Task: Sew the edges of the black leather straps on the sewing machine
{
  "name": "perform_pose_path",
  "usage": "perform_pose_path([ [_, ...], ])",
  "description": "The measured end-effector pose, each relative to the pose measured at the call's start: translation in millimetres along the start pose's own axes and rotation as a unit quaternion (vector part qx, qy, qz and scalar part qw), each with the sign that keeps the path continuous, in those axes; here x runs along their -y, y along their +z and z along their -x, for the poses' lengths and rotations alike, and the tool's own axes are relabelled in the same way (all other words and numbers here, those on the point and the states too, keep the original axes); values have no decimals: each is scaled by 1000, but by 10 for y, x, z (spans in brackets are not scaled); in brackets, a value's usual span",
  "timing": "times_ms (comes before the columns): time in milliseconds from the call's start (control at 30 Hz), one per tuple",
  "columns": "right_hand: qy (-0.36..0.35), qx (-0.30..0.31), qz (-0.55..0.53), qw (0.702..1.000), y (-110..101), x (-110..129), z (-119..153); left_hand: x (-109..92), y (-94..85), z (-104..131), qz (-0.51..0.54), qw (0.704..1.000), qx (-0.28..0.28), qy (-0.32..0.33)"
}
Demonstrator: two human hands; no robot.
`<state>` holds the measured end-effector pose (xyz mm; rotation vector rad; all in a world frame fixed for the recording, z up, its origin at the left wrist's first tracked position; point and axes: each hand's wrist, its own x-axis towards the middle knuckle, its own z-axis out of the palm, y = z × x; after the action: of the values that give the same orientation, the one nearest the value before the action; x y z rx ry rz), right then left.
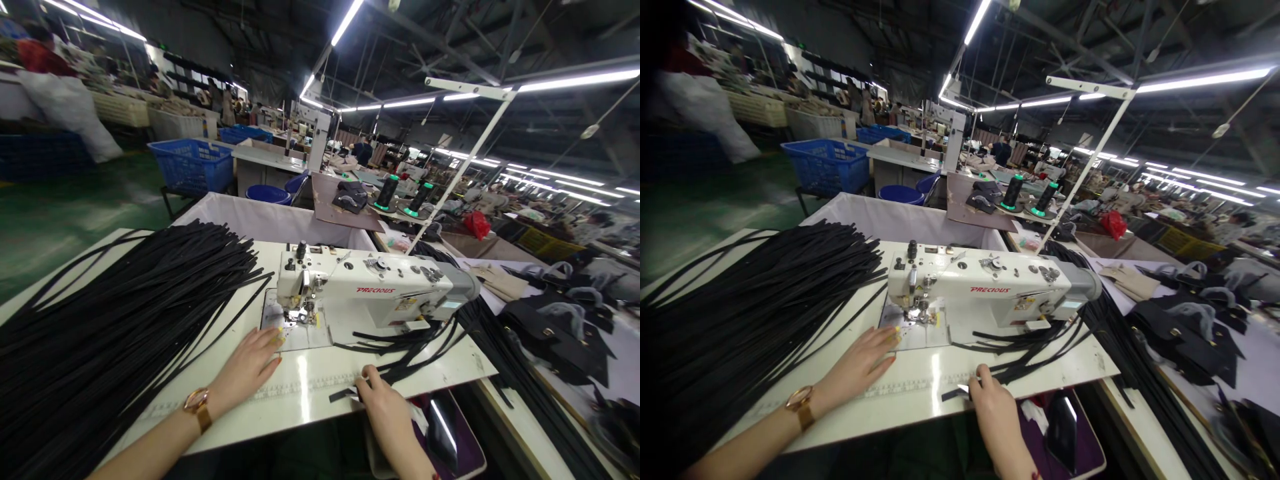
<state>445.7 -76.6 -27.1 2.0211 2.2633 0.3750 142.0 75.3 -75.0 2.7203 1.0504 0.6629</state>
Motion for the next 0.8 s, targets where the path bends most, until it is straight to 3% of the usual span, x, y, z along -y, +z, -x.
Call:
perform_pose_path([
  [100, -30, 13, -2, 999, -39, 68, -39, -8, -60, 36, 10, 1000, 12, 1],
  [367, 10, 80, 13, 997, -208, -7, -5, 76, -90, 21, 24, 999, 42, 4],
  [433, -13, 80, -17, 997, -306, 104, -47, 76, -89, 19, 29, 999, 42, 7],
  [533, -86, 78, -133, 984, -532, 482, -170, 93, -87, 14, 38, 999, 38, 3],
  [600, -158, 77, -282, 943, -700, 802, -290, 137, -83, 7, 46, 998, 35, -11],
  [667, -182, 84, -459, 865, -815, 1074, -444, 205, -84, -5, 53, 998, 30, -29],
  [733, -110, 78, -600, 788, -817, 1230, -633, 275, -99, -20, 59, 997, 25, -45],
  [800, 5, 54, -677, 734, -694, 1268, -837, 318, -125, -38, 58, 996, 21, -57],
])
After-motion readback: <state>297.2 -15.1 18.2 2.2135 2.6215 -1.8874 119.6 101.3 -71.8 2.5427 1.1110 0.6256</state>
